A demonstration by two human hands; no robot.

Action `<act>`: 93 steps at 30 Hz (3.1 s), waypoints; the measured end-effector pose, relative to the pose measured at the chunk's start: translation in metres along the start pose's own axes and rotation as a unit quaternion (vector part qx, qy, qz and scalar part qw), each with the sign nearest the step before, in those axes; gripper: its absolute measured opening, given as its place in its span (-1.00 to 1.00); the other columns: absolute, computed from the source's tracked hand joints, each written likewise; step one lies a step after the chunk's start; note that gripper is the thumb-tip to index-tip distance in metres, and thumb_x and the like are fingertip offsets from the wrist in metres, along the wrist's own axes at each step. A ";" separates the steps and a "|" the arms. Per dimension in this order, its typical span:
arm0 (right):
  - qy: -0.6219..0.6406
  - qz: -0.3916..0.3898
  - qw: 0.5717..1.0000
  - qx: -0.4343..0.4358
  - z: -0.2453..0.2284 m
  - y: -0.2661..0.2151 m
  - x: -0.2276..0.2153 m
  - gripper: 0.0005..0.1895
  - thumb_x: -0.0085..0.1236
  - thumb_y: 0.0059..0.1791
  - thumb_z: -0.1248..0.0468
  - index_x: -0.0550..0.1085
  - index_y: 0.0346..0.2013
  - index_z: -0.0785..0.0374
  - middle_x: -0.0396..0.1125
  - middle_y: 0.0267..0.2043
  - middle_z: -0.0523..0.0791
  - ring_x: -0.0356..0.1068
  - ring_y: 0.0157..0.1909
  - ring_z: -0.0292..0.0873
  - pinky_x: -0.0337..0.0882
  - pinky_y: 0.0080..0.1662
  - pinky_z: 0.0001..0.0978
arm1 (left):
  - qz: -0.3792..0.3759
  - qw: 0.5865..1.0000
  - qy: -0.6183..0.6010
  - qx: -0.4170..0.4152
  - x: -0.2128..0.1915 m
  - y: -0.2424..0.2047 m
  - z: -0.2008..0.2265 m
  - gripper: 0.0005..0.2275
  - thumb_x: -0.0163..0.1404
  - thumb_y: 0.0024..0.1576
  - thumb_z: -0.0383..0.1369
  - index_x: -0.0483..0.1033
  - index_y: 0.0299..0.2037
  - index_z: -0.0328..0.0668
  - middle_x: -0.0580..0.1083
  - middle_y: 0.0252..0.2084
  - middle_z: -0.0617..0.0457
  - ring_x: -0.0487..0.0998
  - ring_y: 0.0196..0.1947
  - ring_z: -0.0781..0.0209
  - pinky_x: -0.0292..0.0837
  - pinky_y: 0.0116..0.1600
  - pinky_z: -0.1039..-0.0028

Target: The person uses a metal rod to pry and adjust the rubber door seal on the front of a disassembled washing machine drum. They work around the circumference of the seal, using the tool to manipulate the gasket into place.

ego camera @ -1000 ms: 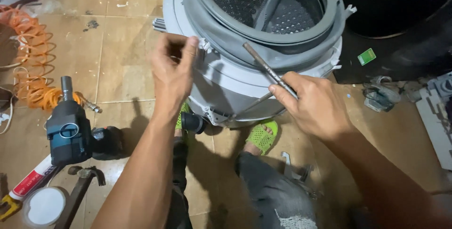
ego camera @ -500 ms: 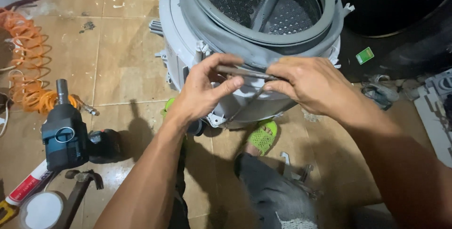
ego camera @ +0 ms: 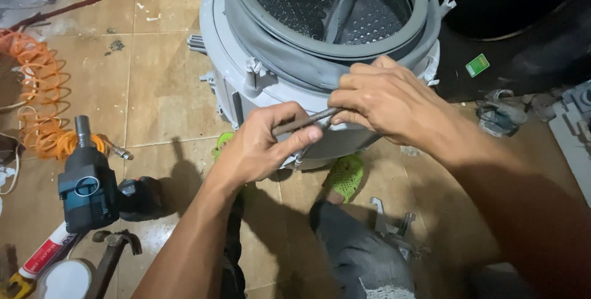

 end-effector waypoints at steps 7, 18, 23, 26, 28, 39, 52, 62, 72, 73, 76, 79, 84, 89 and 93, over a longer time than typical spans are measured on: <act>-0.040 -0.010 0.997 -0.062 0.011 0.013 0.010 -0.71 -0.02 0.04 -0.20 0.46 -0.28 -0.14 0.28 -0.39 -0.32 0.31 -0.13 -0.22 0.32 0.14 -0.18 | -0.050 0.991 0.125 -0.002 0.007 -0.008 0.019 -0.58 0.25 -0.02 -0.05 0.54 -0.30 -0.33 0.51 -0.47 -0.29 0.53 -0.43 -0.22 0.46 -0.27 0.09; 0.085 0.149 0.985 0.003 0.018 0.003 0.034 -0.47 -0.18 0.12 -0.25 0.42 -0.42 0.08 0.15 -0.50 -0.16 0.34 -0.34 -0.07 0.40 -0.12 -0.18 | 0.076 0.992 0.096 0.009 -0.021 -0.006 -0.014 -0.03 0.44 -0.36 0.10 0.35 0.23 -0.29 0.36 0.15 -0.38 0.37 0.18 -0.34 0.39 0.18 -0.14; 0.041 0.235 0.971 -0.033 0.010 -0.003 0.044 -0.42 -0.24 0.08 -0.35 0.33 -0.35 0.08 0.05 -0.41 -0.17 0.28 -0.28 -0.07 0.35 -0.10 -0.19 | 0.122 0.989 0.069 0.047 -0.011 -0.008 -0.022 0.31 0.16 -0.38 0.42 -0.08 0.43 -0.47 0.02 0.33 -0.69 0.03 0.37 -0.63 -0.05 0.36 -0.45; 0.011 0.274 0.961 -0.023 0.010 -0.003 0.054 -0.40 -0.30 0.10 -0.35 0.29 -0.40 0.09 0.03 -0.43 -0.17 0.26 -0.31 -0.07 0.33 -0.15 -0.20 | 0.176 0.978 0.082 0.073 0.002 -0.002 -0.039 0.38 0.03 -0.39 0.54 -0.20 0.48 -0.41 -0.03 0.36 -0.67 -0.04 0.41 -0.64 -0.13 0.39 -0.45; -0.007 0.291 0.957 -0.018 0.008 -0.002 0.054 -0.35 -0.37 0.10 -0.38 0.26 -0.44 0.09 0.02 -0.44 -0.16 0.25 -0.33 -0.06 0.32 -0.18 -0.20 | 0.211 0.969 0.091 0.089 0.004 0.000 -0.043 0.38 0.00 -0.41 0.57 -0.20 0.49 -0.34 -0.05 0.38 -0.62 -0.04 0.42 -0.62 -0.11 0.41 -0.43; -0.044 0.329 0.943 0.007 0.003 0.006 0.066 -0.32 -0.39 0.08 -0.42 0.24 -0.49 0.08 0.00 -0.46 -0.18 0.21 -0.38 -0.06 0.27 -0.23 -0.19 | 0.258 0.952 0.162 0.030 0.002 0.014 -0.076 0.28 -0.17 -0.59 0.65 0.15 0.37 0.00 0.12 0.38 -0.34 0.10 0.46 -0.48 0.02 0.44 -0.31; -0.037 0.337 0.939 0.058 0.001 0.007 0.071 -0.32 -0.35 0.11 -0.40 0.27 -0.47 0.10 0.02 -0.44 -0.15 0.22 -0.37 -0.03 0.23 -0.24 -0.20 | 0.303 0.942 0.143 0.032 0.012 0.018 -0.085 0.10 -0.14 -0.37 0.62 0.17 0.39 0.22 0.07 0.40 -0.34 0.12 0.44 -0.52 0.02 0.46 -0.27; -0.033 0.333 0.939 0.080 0.003 0.013 0.079 -0.32 -0.34 0.13 -0.39 0.28 -0.48 0.09 0.03 -0.45 -0.16 0.23 -0.38 -0.05 0.24 -0.23 -0.21 | 0.313 0.937 0.155 0.027 0.008 0.019 -0.095 0.03 -0.17 -0.27 0.62 0.19 0.39 0.25 0.09 0.39 -0.34 0.16 0.43 -0.48 0.08 0.47 -0.17; 0.069 0.223 0.972 0.029 0.012 -0.009 0.036 -0.30 0.23 -0.20 -0.48 0.29 -0.56 0.05 0.11 -0.48 -0.19 0.29 -0.29 -0.07 0.24 -0.14 -0.19 | 0.230 0.942 0.242 -0.041 0.014 -0.002 -0.046 -0.10 0.47 -0.23 -0.04 0.26 0.32 -0.05 -0.09 0.44 -0.53 0.07 0.41 -0.67 0.04 0.39 -0.32; 0.068 0.219 0.973 0.029 0.018 -0.013 0.026 -0.30 0.23 -0.20 -0.48 0.29 -0.56 0.05 0.11 -0.48 -0.19 0.29 -0.29 -0.07 0.24 -0.14 -0.19 | 0.230 0.943 0.238 -0.042 0.020 -0.003 -0.045 -0.10 0.47 -0.23 -0.04 0.26 0.32 -0.05 -0.09 0.44 -0.53 0.07 0.41 -0.67 0.04 0.39 -0.32; 0.064 0.252 0.960 0.102 0.035 -0.029 -0.001 -0.39 0.39 -0.09 -0.27 0.35 -0.58 0.12 0.20 -0.51 -0.13 0.29 -0.35 -0.04 0.24 -0.14 -0.22 | 0.209 0.909 0.357 -0.050 0.039 -0.004 -0.042 -0.21 0.37 -0.23 0.16 0.36 0.19 0.06 0.18 0.27 -0.35 0.31 0.28 -0.38 0.24 0.32 -0.12; 0.031 0.273 0.949 0.154 0.042 -0.064 -0.011 -0.37 0.40 -0.08 -0.28 0.31 -0.53 0.12 0.16 -0.48 -0.17 0.31 -0.30 -0.03 0.23 -0.12 -0.21 | 0.061 0.889 0.419 -0.174 0.066 0.003 -0.046 -0.10 0.30 -0.09 0.16 0.19 0.42 0.00 -0.01 0.42 -0.45 -0.01 0.46 -0.50 0.21 0.25 -0.40; -0.024 0.249 0.938 0.239 0.050 -0.120 0.003 -0.41 0.46 -0.08 -0.20 0.31 -0.51 0.11 0.20 -0.48 -0.21 0.34 -0.27 -0.07 0.22 -0.08 -0.23 | 0.008 0.876 0.445 -0.185 0.068 0.003 -0.047 0.12 0.11 -0.09 0.39 -0.07 0.53 -0.20 -0.24 0.51 -0.60 -0.27 0.52 -0.56 0.07 0.33 -0.36; -0.037 0.219 0.934 0.279 0.027 -0.137 -0.004 -0.62 0.43 -0.07 0.11 0.41 -0.47 0.27 0.17 -0.48 -0.12 0.16 -0.34 -0.09 0.13 -0.05 -0.23 | -0.043 0.827 0.546 -0.129 0.045 0.002 -0.075 0.16 0.10 -0.02 0.36 -0.36 0.56 -0.14 -0.47 0.50 -0.53 -0.52 0.46 -0.51 -0.03 0.33 -0.36; 0.001 0.223 0.921 0.321 0.021 -0.141 0.000 -0.50 0.41 -0.05 0.01 0.35 -0.59 0.26 0.15 -0.51 -0.13 0.17 -0.35 -0.10 0.12 -0.05 -0.22 | -0.025 0.779 0.620 -0.089 0.022 0.001 -0.120 0.06 0.10 -0.02 0.11 -0.44 0.56 0.07 -0.40 0.55 -0.34 -0.48 0.50 -0.32 -0.32 0.40 -0.33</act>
Point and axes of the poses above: each hand's wrist, its own y-axis towards the middle knuckle, its own x-axis out of the palm, z = x × y, the point moved 3 cm from there along y, towards the middle knuckle
